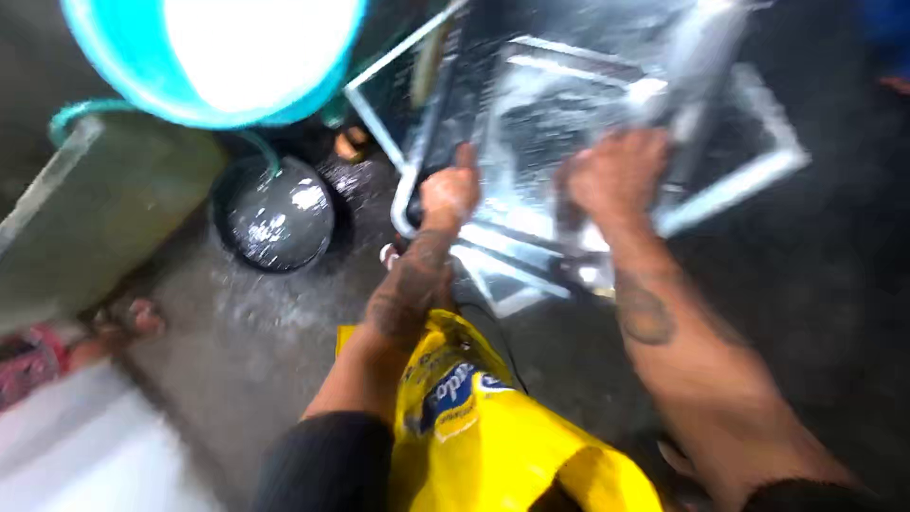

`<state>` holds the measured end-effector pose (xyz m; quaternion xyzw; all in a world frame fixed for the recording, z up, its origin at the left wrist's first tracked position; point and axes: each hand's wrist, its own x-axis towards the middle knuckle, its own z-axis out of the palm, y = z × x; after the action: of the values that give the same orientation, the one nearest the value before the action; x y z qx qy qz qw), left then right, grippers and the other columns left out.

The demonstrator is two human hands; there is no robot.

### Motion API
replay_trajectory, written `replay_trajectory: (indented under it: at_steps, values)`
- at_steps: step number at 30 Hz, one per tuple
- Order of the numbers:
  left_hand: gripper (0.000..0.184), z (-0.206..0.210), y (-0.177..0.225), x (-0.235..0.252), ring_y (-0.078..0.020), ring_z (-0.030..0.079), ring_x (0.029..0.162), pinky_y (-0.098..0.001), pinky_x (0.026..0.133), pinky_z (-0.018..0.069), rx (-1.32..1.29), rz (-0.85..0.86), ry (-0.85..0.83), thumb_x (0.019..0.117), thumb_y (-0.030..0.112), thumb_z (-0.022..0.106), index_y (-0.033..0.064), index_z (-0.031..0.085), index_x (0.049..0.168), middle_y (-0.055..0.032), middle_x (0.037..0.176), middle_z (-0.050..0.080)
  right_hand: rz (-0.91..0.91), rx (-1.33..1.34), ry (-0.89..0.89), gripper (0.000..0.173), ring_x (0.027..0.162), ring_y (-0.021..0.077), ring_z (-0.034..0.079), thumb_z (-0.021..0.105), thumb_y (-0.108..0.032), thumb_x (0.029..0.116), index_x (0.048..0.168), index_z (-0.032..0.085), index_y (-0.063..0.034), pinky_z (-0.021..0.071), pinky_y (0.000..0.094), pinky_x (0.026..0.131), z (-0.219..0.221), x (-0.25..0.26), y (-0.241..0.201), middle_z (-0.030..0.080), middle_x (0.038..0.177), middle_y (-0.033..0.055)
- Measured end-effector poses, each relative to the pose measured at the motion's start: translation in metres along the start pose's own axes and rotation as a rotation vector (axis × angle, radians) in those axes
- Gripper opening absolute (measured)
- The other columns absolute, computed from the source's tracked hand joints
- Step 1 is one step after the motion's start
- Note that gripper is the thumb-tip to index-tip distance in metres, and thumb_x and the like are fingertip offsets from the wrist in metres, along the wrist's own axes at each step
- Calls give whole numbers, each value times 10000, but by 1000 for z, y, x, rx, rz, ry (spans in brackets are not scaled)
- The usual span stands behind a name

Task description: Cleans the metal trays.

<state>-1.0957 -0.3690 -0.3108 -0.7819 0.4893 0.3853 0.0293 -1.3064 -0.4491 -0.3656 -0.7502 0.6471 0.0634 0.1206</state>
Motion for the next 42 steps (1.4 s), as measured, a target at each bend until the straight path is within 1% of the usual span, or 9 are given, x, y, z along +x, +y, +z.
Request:
replay_trajectory:
  at_steps: [7,11,16,21,23,26,30,35,42]
  values:
    - [330,-18,6,8,-355,698,1056,-580,935,527,-595,444,120,987,114,587,5,671,1287,-208,1107,732,-76,700,-15,637,1448,426,402,364,-470,1082,1494,501,-4,301,580,1200,-43,-60,-97,440,1538,282]
    - [212,-41,43,-33,-254,691,841,-463,801,557,-749,761,84,881,7,709,-82,708,1074,-181,897,723,136,1019,-39,625,1063,152,640,626,-574,958,1384,546,-123,549,425,915,-113,-62,-86,637,1220,62]
    - [587,-43,57,-65,-191,625,773,-346,777,536,-715,972,-200,894,66,765,-72,548,1422,-156,855,696,168,1087,11,414,816,-62,628,714,-148,847,1230,559,-182,566,184,736,-154,-62,-32,628,977,-137]
    - [517,3,31,-65,-370,588,1276,-526,1103,449,-804,404,-295,1034,270,631,-8,528,1458,-269,1373,601,9,1251,249,212,787,-14,662,605,-21,858,1044,595,-123,578,184,721,-131,-67,74,676,871,-101]
    - [546,19,29,-62,-335,622,1222,-514,1043,491,-1022,161,-366,1043,353,604,-30,527,1423,-253,1334,625,-304,1356,234,157,856,26,683,503,18,954,1064,594,-47,585,216,801,-105,-58,139,697,921,-64]
    - [480,21,33,-59,-219,655,989,-401,870,553,-1523,4,-315,1039,235,614,5,471,1435,-178,1181,664,56,1456,534,313,623,-35,590,313,103,951,849,529,-99,535,148,670,-123,-95,60,577,660,-119]
    - [162,10,22,-31,-46,502,571,-206,534,453,-1839,-46,12,952,26,648,15,587,1101,-7,762,593,154,1842,223,519,513,-35,590,164,-43,995,708,568,-200,506,141,502,-108,-121,7,631,568,-112]
    - [558,-16,-1,-18,-146,618,818,-310,733,550,-1812,38,132,866,-121,634,-10,452,1381,-126,1026,632,518,1366,-150,127,622,71,620,491,-128,1033,1123,561,-70,558,261,558,-68,-111,32,623,794,-13]
    - [557,-25,-42,-4,-206,654,982,-374,881,562,-1578,117,83,857,-73,731,-12,522,1370,-182,1162,654,286,1031,94,626,1224,169,577,649,-166,933,1494,425,1,513,366,1023,-132,-63,-13,534,1429,165]
